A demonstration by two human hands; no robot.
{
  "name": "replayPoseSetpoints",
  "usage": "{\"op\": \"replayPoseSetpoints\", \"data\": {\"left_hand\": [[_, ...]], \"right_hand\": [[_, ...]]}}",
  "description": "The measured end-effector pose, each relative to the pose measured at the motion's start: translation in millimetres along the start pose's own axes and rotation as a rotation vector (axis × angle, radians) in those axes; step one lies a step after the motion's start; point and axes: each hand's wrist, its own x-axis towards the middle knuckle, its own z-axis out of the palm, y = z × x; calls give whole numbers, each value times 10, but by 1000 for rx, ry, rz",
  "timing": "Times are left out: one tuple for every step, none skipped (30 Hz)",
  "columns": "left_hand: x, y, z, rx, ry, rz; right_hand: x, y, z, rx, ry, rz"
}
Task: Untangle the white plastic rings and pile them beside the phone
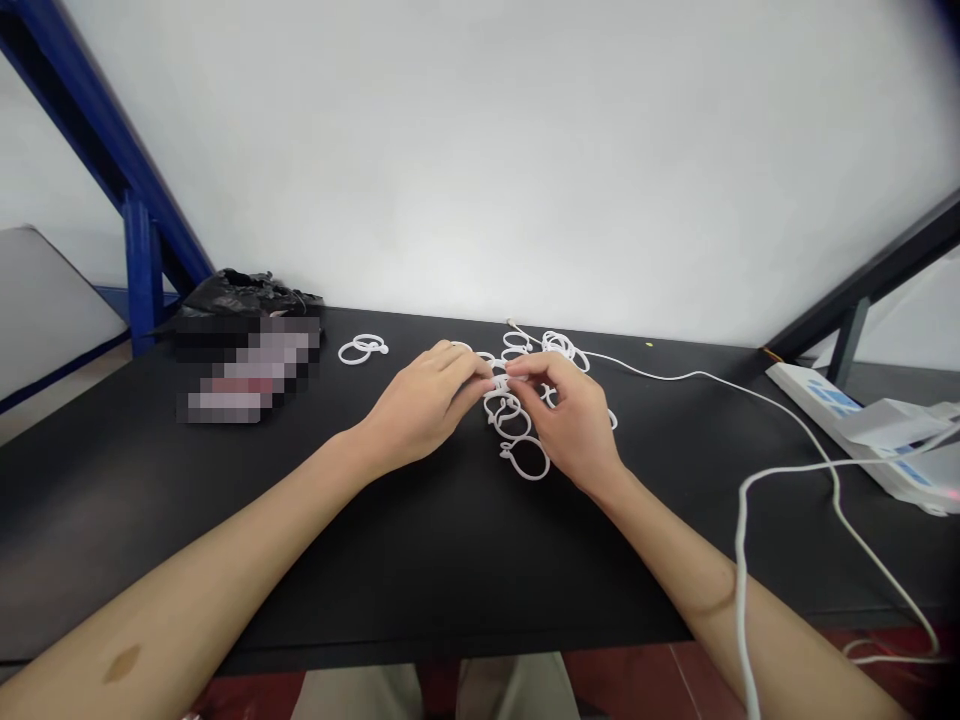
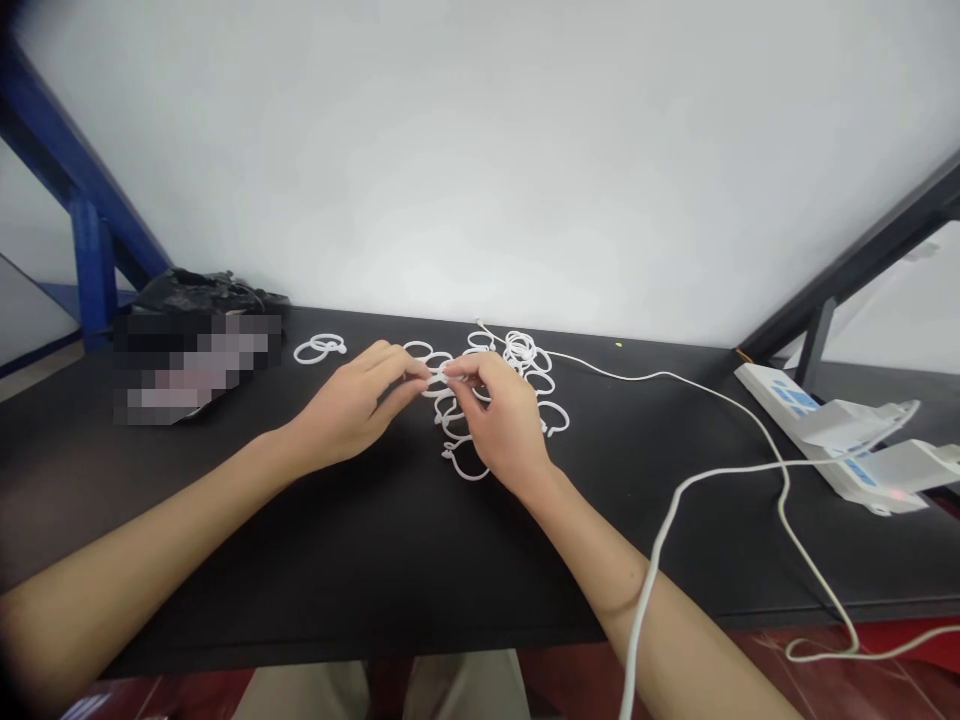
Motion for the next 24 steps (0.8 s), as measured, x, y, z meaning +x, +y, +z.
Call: {"op": "replayPoseSetpoints", "data": {"left_hand": [[-2,-1,0,-13,1,9],[-5,-3,2,-27,-3,18],[-9,-5,6,-42,-9,23],[-12,-7,12,-58,-16,22],[-14,-9,19,-75,-25,15],[-16,-12,26,-93,-37,5],[-16,-16,34,-108,-49,-9],[-16,-21,41,-119,-62,-22],[-15,-28,48,-124,-70,-32],[-14,-37,54,-120,-74,-37],[-15,-46,60,-107,-75,-35],[-16,-57,65,-87,-71,-26],[-19,-66,70,-65,-66,-11],[-22,-75,74,-42,-61,9],[-25,-81,78,-20,-58,30],[-28,-84,80,2,-57,49],[-30,-85,81,22,-57,64],[-30,-84,81,38,-58,74],[-30,-81,80,51,-59,81],[-29,-77,77,61,-60,86],[-28,-74,74,67,-60,90],[-27,-72,70,73,-56,94],[-26,-73,67,81,-54,99],[-26,-76,66,92,-50,104]], "right_hand": [[2,5,-2,7,3,-9],[4,10,-4,13,4,-15],[5,14,-5,19,5,-21],[5,17,-6,26,7,-27],[5,19,-7,32,9,-36],[5,19,-7,37,10,-47],[4,17,-7,40,8,-56],[2,14,-6,41,6,-62],[-1,9,-5,39,3,-60],[-3,4,-4,35,1,-49],[-6,-2,-4,31,-1,-31],[-8,-7,-5,27,-2,-9],[-9,-11,-7,22,-7,13],[-9,-14,-10,12,-18,34],[-7,-15,-14,-2,-36,51],[-5,-15,-18,-20,-55,65],[-3,-13,-23,-41,-73,75],[0,-10,-26,-62,-85,83],[2,-8,-28,-80,-93,89],[4,-5,-30,-92,-95,94],[5,-3,-30,-98,-93,98],[5,-2,-30,-101,-90,100],[5,-1,-29,-102,-90,102],[3,-2,-29,-97,-92,106]]}}
